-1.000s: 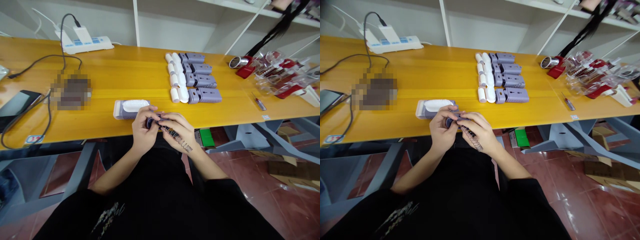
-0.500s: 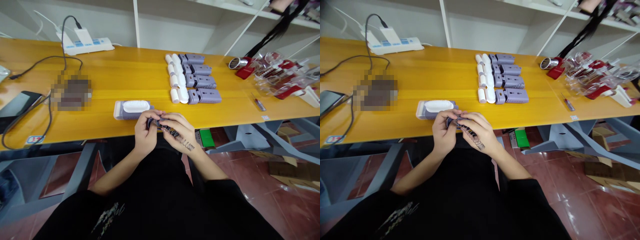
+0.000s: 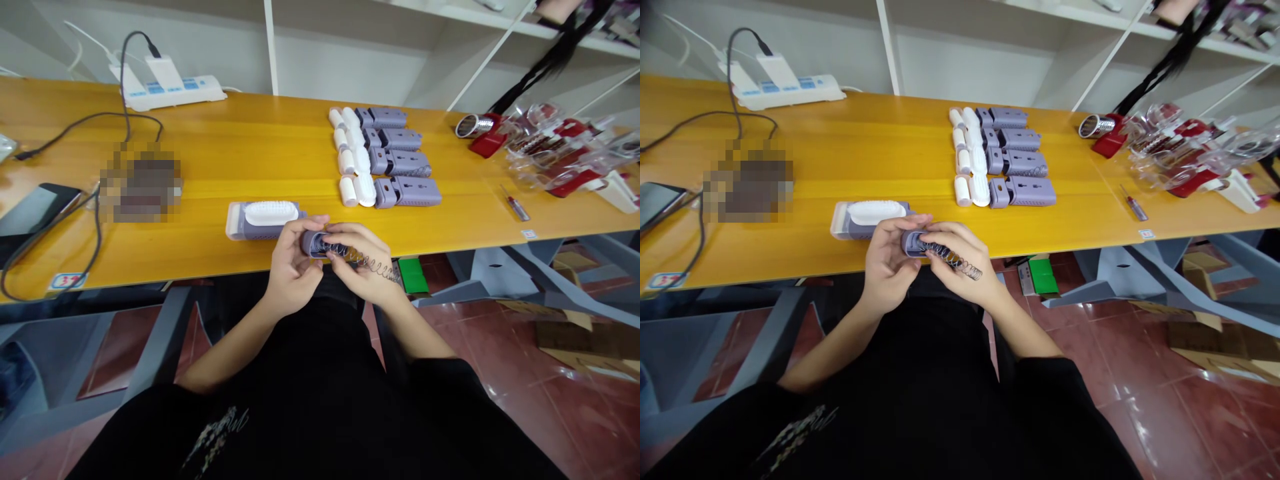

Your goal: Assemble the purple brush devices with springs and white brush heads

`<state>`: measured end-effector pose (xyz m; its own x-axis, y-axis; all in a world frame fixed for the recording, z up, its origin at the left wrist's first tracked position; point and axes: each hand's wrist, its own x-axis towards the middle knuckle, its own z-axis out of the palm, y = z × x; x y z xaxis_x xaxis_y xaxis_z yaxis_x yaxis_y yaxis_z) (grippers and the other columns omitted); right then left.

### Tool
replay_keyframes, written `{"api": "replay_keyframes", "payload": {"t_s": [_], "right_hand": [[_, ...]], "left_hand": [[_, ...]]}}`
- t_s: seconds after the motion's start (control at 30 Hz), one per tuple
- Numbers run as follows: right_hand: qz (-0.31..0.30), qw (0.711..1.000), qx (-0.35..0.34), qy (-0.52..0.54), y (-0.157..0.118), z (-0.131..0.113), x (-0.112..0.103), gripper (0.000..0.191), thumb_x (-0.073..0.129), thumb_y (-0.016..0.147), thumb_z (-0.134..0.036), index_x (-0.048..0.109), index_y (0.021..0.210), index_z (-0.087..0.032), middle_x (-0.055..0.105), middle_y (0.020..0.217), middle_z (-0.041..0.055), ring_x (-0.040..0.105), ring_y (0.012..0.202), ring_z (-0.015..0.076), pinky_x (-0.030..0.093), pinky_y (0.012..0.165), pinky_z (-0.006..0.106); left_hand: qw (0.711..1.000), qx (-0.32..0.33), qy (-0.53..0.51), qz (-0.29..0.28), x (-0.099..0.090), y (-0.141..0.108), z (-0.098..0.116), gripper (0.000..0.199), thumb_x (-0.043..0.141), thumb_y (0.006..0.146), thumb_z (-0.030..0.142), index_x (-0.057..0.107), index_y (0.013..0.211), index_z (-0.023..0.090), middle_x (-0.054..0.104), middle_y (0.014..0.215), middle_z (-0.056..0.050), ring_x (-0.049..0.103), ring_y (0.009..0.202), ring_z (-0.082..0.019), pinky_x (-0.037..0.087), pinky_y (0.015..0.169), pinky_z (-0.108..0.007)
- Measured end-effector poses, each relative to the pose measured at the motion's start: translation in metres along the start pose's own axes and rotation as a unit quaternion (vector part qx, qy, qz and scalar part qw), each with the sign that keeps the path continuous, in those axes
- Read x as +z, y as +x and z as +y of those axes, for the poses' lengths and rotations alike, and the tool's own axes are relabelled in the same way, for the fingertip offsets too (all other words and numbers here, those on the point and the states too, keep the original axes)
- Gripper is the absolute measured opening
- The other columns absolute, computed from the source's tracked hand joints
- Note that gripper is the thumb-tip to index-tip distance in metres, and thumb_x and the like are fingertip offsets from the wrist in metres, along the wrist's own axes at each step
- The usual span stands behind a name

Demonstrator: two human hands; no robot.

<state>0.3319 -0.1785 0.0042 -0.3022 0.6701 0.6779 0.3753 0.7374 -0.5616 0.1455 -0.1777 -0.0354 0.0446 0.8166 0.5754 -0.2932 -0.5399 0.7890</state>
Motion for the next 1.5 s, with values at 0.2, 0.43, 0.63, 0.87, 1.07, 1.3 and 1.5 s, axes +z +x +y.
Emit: {"api": "replay_keyframes", "payload": {"t_s": [0.2, 0.43, 0.63, 0.87, 1.07, 1.3, 1.5], "right_hand": [[0.001, 0.998, 0.026, 0.059, 0.003, 0.006, -0.002, 0.033, 0.08, 0.108, -0.027, 0.078, 0.141, -0.03, 0.085, 0.135, 0.008, 0.082, 0.129, 0.026, 0.068, 0.116, 0.048], [-0.024, 0.984, 0.105, 0.143, -0.006, 0.019, 0.002, 0.064, 0.088, 0.103, -0.044, 0.063, 0.16, -0.029, 0.076, 0.154, 0.0141, 0.077, 0.143, 0.0302, 0.064, 0.123, 0.051], [-0.018, 0.977, 0.126, 0.169, -0.005, 0.026, 0.003, 0.073, 0.09, 0.1, -0.049, 0.056, 0.162, -0.03, 0.077, 0.144, 0.0125, 0.081, 0.132, 0.0283, 0.071, 0.11, 0.044], [0.04, 0.967, 0.146, 0.207, -0.001, 0.033, -0.006, 0.065, 0.086, 0.104, -0.054, 0.055, 0.156, -0.031, 0.083, 0.14, 0.0122, 0.085, 0.122, 0.0268, 0.074, 0.101, 0.042], [0.087, 0.957, 0.18, 0.211, 0.001, 0.048, -0.011, 0.049, 0.089, 0.101, -0.055, 0.071, 0.139, -0.03, 0.086, 0.138, 0.0107, 0.083, 0.129, 0.0282, 0.072, 0.104, 0.045], [0.119, 0.96, 0.213, 0.133, 0.001, 0.067, -0.021, 0.041, 0.084, 0.103, -0.059, 0.083, 0.131, -0.028, 0.086, 0.122, 0.0055, 0.08, 0.099, 0.0217, 0.07, 0.093, 0.041], [0.128, 0.959, 0.249, 0.042, 0.0, 0.071, -0.039, 0.031, 0.079, 0.103, -0.049, 0.082, 0.124, -0.026, 0.077, 0.1, 0.0028, 0.067, 0.081, 0.0186, 0.06, 0.076, 0.034]], "left_hand": [[1.0, -0.015, -0.012, -0.011, -0.003, 0.002, -0.005, 0.041, 0.083, 0.103, 0.026, 0.07, 0.142, 0.032, 0.077, 0.147, -0.01, 0.075, 0.143, -0.027, 0.065, 0.121, -0.044], [0.999, -0.02, -0.023, 0.031, -0.003, 0.002, -0.007, 0.042, 0.089, 0.103, 0.032, 0.072, 0.142, 0.031, 0.079, 0.142, -0.009, 0.08, 0.133, -0.024, 0.068, 0.113, -0.037], [0.998, -0.014, -0.01, 0.059, 0.002, -0.001, -0.012, 0.038, 0.095, 0.099, 0.039, 0.075, 0.13, 0.03, 0.08, 0.137, -0.008, 0.082, 0.128, -0.024, 0.07, 0.109, -0.038], [0.996, -0.027, 0.083, -0.012, -0.039, 0.014, 0.032, 0.09, 0.108, 0.084, 0.037, 0.064, 0.162, 0.04, 0.066, 0.17, -0.011, 0.076, 0.144, -0.032, 0.071, 0.111, -0.042], [0.971, 0.064, 0.225, 0.06, -0.134, 0.043, 0.054, 0.092, 0.116, 0.068, 0.047, 0.071, 0.149, 0.043, 0.068, 0.163, -0.003, 0.058, 0.162, -0.041, 0.055, 0.133, -0.061], [0.917, -0.086, 0.388, -0.039, -0.177, 0.04, 0.012, 0.117, 0.115, 0.06, 0.052, 0.062, 0.162, 0.027, 0.062, 0.167, -0.017, 0.055, 0.161, -0.049, 0.037, 0.14, -0.074], [0.867, -0.16, 0.461, -0.102, -0.175, 0.04, 0.035, 0.085, 0.096, 0.087, 0.054, 0.064, 0.161, 0.028, 0.066, 0.161, -0.014, 0.063, 0.153, -0.041, 0.047, 0.135, -0.062]]}}
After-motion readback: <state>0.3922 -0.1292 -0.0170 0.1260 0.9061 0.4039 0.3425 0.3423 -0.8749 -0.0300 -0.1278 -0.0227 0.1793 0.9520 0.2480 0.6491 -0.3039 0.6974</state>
